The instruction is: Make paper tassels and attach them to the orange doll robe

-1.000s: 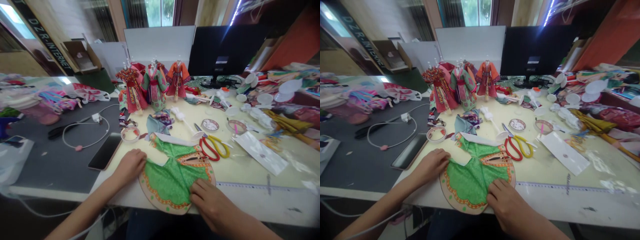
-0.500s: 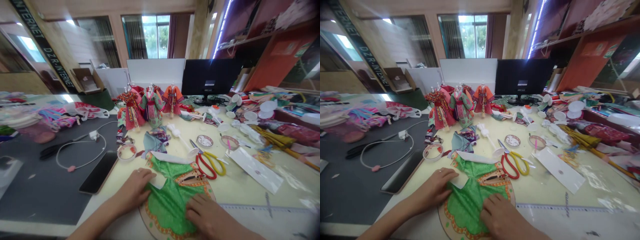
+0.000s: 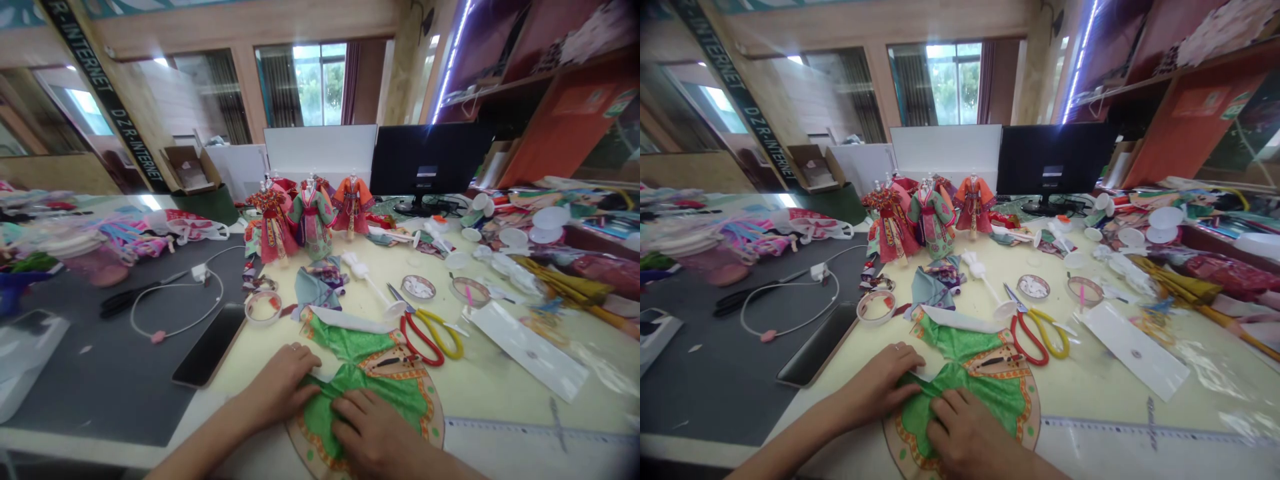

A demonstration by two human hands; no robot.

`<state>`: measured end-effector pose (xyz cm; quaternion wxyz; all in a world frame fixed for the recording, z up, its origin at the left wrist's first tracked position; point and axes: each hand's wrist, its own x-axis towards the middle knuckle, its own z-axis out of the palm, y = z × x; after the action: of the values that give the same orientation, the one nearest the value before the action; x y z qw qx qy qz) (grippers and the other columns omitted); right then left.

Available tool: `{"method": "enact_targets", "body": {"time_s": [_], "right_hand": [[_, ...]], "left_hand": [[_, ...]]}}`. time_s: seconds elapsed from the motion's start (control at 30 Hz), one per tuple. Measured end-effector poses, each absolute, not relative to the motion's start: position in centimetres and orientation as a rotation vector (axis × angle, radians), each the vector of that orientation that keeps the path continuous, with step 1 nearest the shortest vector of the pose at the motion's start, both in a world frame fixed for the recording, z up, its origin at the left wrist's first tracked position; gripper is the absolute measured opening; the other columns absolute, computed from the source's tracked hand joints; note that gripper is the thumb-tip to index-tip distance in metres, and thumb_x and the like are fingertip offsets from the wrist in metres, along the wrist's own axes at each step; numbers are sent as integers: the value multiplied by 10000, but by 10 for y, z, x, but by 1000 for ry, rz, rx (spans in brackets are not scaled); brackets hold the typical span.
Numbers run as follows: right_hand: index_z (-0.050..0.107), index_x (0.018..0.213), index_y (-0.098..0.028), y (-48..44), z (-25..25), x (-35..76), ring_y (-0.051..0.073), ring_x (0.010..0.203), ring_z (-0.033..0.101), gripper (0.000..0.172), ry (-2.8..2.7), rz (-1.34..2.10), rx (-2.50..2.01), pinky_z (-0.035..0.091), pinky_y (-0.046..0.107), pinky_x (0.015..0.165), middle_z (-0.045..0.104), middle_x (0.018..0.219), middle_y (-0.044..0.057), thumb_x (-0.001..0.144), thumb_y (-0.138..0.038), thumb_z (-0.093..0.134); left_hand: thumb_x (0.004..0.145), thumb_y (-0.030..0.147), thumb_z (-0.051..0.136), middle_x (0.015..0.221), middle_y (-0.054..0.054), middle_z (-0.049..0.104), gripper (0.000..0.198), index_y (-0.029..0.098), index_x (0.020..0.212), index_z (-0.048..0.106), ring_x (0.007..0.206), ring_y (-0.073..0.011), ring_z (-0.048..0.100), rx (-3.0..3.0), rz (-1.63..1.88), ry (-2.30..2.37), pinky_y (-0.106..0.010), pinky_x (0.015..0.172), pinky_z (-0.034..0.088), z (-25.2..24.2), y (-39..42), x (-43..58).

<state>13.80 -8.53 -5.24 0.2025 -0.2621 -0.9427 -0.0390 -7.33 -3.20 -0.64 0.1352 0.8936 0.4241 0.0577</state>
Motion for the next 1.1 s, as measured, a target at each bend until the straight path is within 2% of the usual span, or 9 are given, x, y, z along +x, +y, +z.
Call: {"method": "enact_targets", "body": {"time_s": [0.1, 0.2, 0.47, 0.67, 0.8, 0.9, 1.0, 1.1], "right_hand": [[555, 887, -161, -86, -56, 140, 198, 849, 510, 150, -2607, -80, -719, 424, 326, 745, 598, 957, 66, 807, -288, 567], [559, 938, -163, -87, -56, 141, 201, 881, 514, 145, -2599, -82, -723, 425, 340, 773, 600, 983, 76, 832, -254, 518], [571, 1013, -156, -94, -40, 144, 217, 998, 502, 221, -2637, 142, -786, 409, 380, 897, 597, 1088, 92, 807, -204, 510], [548, 1095, -137, -93, -38, 147, 230, 1060, 468, 302, -2666, 280, -747, 402, 398, 930, 570, 1168, 108, 803, -136, 470], [551, 1090, -135, -93, -36, 147, 235, 1076, 463, 291, -2670, 321, -763, 403, 396, 944, 560, 1187, 100, 814, -138, 458], [559, 1076, -136, -94, -33, 148, 236, 1069, 478, 279, -2679, 301, -734, 418, 400, 928, 572, 1167, 107, 813, -147, 467], [566, 1059, -146, -91, -26, 154, 225, 1050, 505, 263, -2666, 244, -688, 434, 404, 903, 591, 1134, 113, 812, -141, 475], [567, 1041, -143, -76, -14, 164, 223, 1030, 520, 243, -2509, 104, -735, 443, 416, 884, 602, 1101, 124, 819, -117, 472]], "left_hand": [[812, 195, 523, 904, -36, 584, 64, 195, 855, 571, 851, -197, 497, 2628, 106, 1211, -328, 750, 370, -9, -30, -73], [844, 168, 444, 832, -38, 586, 152, 179, 754, 566, 807, -181, 503, 2630, 121, 1206, -313, 740, 371, -11, -26, -71], [818, 199, 432, 790, -41, 616, 159, 179, 767, 581, 747, -173, 530, 2395, 264, 1349, -277, 696, 383, -1, -25, -73], [787, 180, 413, 682, -22, 605, 192, 178, 658, 556, 663, -165, 537, 2290, 271, 1566, -256, 604, 344, 1, -23, -75], [802, 240, 453, 785, -26, 654, 167, 197, 858, 604, 730, -185, 577, 2242, 269, 1521, -266, 646, 375, -2, -25, -77], [798, 239, 478, 846, -41, 668, 234, 214, 998, 598, 795, -224, 594, 2294, 164, 1490, -300, 691, 393, 0, -25, -80], [791, 207, 482, 866, -54, 661, 267, 199, 1035, 590, 812, -232, 593, 2343, 129, 1496, -318, 717, 407, 4, -24, -83], [802, 237, 498, 885, -61, 642, 253, 180, 1034, 582, 830, -223, 580, 2359, 250, 1497, -324, 741, 425, 6, -20, -81]]}}
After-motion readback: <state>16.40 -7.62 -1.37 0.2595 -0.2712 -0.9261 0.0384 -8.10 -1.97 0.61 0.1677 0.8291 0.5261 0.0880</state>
